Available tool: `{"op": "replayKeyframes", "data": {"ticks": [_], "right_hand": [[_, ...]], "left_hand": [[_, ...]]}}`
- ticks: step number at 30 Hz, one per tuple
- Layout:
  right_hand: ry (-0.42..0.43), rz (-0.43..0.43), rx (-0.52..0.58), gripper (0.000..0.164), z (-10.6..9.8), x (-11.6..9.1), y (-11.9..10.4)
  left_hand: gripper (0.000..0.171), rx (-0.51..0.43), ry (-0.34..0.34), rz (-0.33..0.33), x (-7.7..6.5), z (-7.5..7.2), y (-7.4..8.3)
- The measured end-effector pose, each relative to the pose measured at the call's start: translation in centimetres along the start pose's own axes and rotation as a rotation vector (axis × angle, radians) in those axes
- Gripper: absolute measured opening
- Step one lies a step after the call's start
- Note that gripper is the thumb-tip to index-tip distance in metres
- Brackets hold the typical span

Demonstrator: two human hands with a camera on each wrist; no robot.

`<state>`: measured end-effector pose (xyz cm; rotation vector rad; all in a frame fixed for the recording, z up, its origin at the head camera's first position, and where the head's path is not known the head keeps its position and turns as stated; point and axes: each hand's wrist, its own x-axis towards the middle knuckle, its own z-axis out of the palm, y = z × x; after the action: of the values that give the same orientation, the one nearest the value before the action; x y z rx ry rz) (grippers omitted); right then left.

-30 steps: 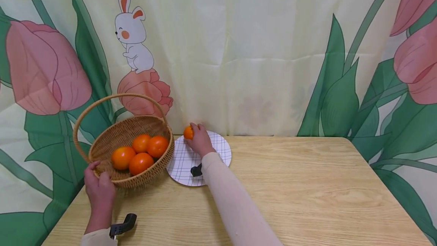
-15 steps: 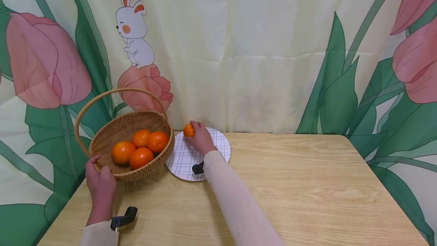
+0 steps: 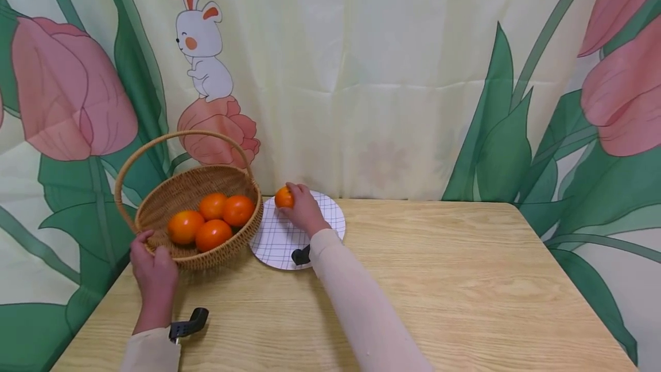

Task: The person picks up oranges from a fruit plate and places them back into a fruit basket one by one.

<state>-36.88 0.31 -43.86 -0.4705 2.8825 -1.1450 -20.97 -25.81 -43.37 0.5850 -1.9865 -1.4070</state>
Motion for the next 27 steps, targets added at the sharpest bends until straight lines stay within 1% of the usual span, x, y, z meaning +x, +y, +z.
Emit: {"op": "replayKeyframes", "data": {"ticks": [6,15,23,27], "right_hand": [[0.011,-0.031,-0.019,0.069,-0.5,-0.7,-0.2],[0.02,-0.069,-0.022,0.071,-1.4,-1.7,-0.6],[0.032,-0.104,-0.012,0.071,-2.4,-2.8,-1.3],[0.04,-0.113,-0.014,0.07,-2.9,-3.3,-1.8]], "left_hand": [[0.048,-0.004,-0.001,0.002,0.0,-0.1,-0.1],[0.049,-0.001,-0.026,-0.032,-0.2,-0.2,0.0],[0.05,0.003,-0.047,-0.053,-0.2,-0.2,0.0],[0.05,-0.001,-0.047,-0.046,-0.3,-0.2,0.1]]}}
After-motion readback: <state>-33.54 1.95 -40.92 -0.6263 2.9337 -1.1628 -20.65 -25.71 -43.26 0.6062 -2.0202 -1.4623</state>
